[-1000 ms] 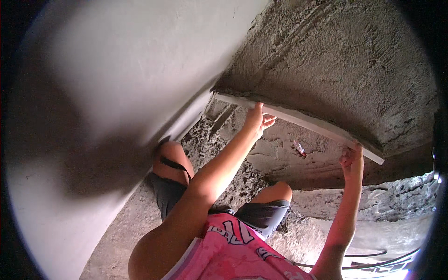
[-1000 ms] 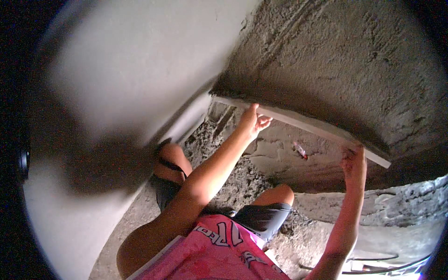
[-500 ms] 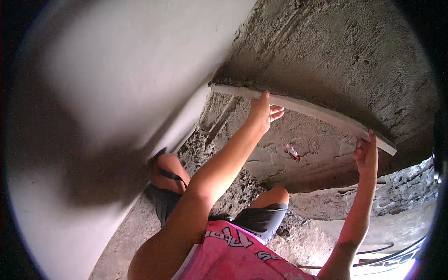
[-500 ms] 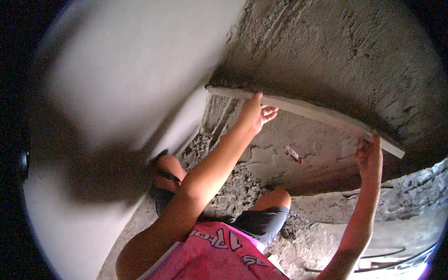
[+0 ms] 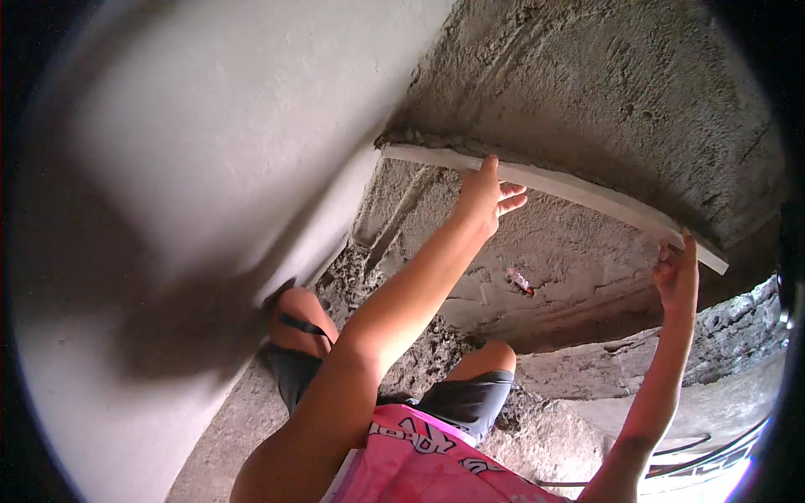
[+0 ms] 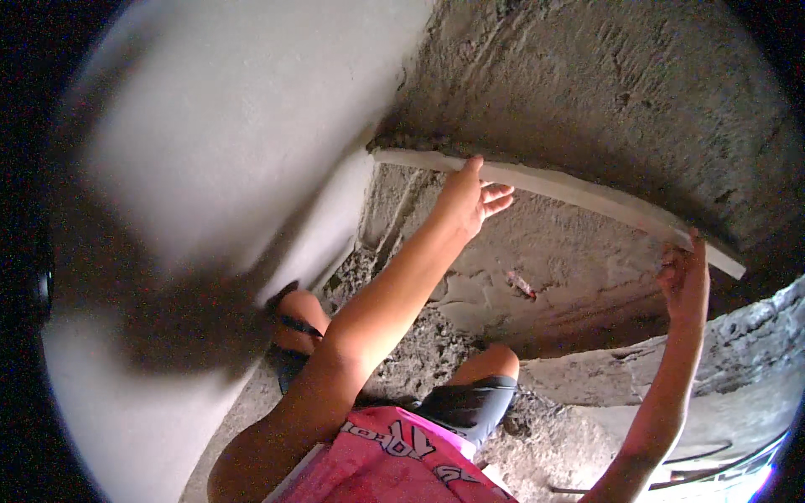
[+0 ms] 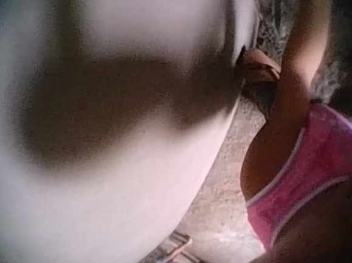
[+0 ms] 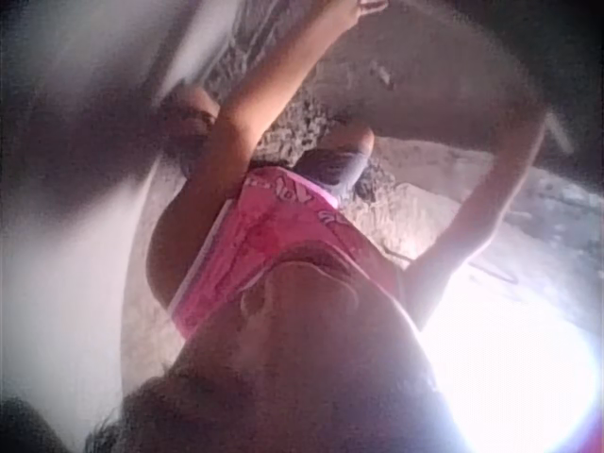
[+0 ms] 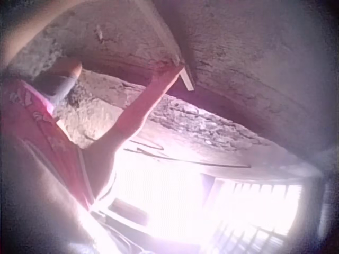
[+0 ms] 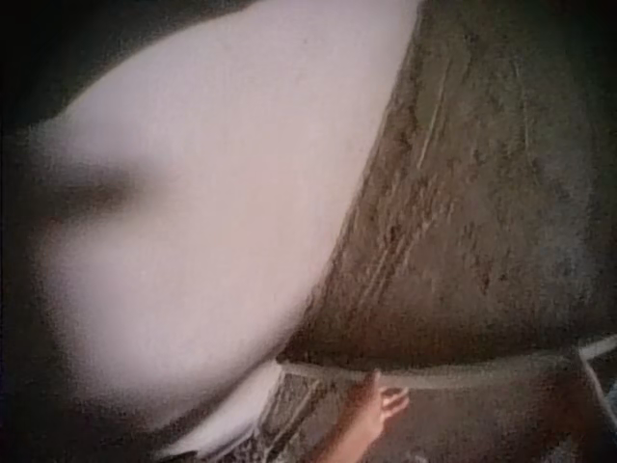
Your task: The person levels wet concrete on a wall using a straight wooden board, moving the board vertically and horizontally to smooth the surface.
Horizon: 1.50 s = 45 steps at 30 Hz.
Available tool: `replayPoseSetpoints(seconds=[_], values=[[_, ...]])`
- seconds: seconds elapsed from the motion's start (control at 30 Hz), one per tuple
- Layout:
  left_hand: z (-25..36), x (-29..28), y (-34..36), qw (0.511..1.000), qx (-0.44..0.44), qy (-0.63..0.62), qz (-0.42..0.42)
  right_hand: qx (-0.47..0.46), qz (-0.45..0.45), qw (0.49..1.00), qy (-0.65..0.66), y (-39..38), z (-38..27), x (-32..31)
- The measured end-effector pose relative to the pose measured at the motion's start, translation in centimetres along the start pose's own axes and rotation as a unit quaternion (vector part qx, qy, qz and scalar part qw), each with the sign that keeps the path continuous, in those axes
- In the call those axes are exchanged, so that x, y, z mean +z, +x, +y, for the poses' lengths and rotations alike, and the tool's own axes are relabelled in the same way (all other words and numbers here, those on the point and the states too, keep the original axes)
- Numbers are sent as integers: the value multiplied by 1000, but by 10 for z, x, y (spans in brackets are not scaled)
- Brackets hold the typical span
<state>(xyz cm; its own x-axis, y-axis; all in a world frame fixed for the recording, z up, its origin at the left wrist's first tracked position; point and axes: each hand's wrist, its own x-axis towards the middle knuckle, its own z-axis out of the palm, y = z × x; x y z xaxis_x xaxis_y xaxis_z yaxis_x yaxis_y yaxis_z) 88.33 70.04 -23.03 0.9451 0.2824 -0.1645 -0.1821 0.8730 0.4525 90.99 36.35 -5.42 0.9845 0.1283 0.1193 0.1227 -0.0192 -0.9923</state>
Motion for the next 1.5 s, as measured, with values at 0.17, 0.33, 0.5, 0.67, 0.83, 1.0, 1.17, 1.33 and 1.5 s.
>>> replayPoseSetpoints(seconds=[0.17,0.33,0.5,0.67,0.83,1.0,1.17,1.33,1.5], values=[[13,32,-21,999,31,-8,-38,-68,37,997,11,2,-20,-12],[5,24,-25,994,84,-6,-69,-74,98,991,44,-12,-9,-19],[-36,-57,-37,999,0,1,43,11,120,992,47,-32,79,-14],[-71,-144,-15,997,-45,-4,65,25,111,993,26,-56,163,19],[-61,-143,6,998,-44,51,10,89,100,988,71,-50,179,23],[-53,-112,18,998,-28,57,30,48,93,992,71,-36,155,18],[-47,-87,14,998,2,61,11,67,85,989,100,-32,133,11],[-42,-75,9,998,-4,66,4,32,119,988,92,-32,124,8],[-20,-39,-2,996,28,71,-46,-13,114,990,80,-25,86,1]])
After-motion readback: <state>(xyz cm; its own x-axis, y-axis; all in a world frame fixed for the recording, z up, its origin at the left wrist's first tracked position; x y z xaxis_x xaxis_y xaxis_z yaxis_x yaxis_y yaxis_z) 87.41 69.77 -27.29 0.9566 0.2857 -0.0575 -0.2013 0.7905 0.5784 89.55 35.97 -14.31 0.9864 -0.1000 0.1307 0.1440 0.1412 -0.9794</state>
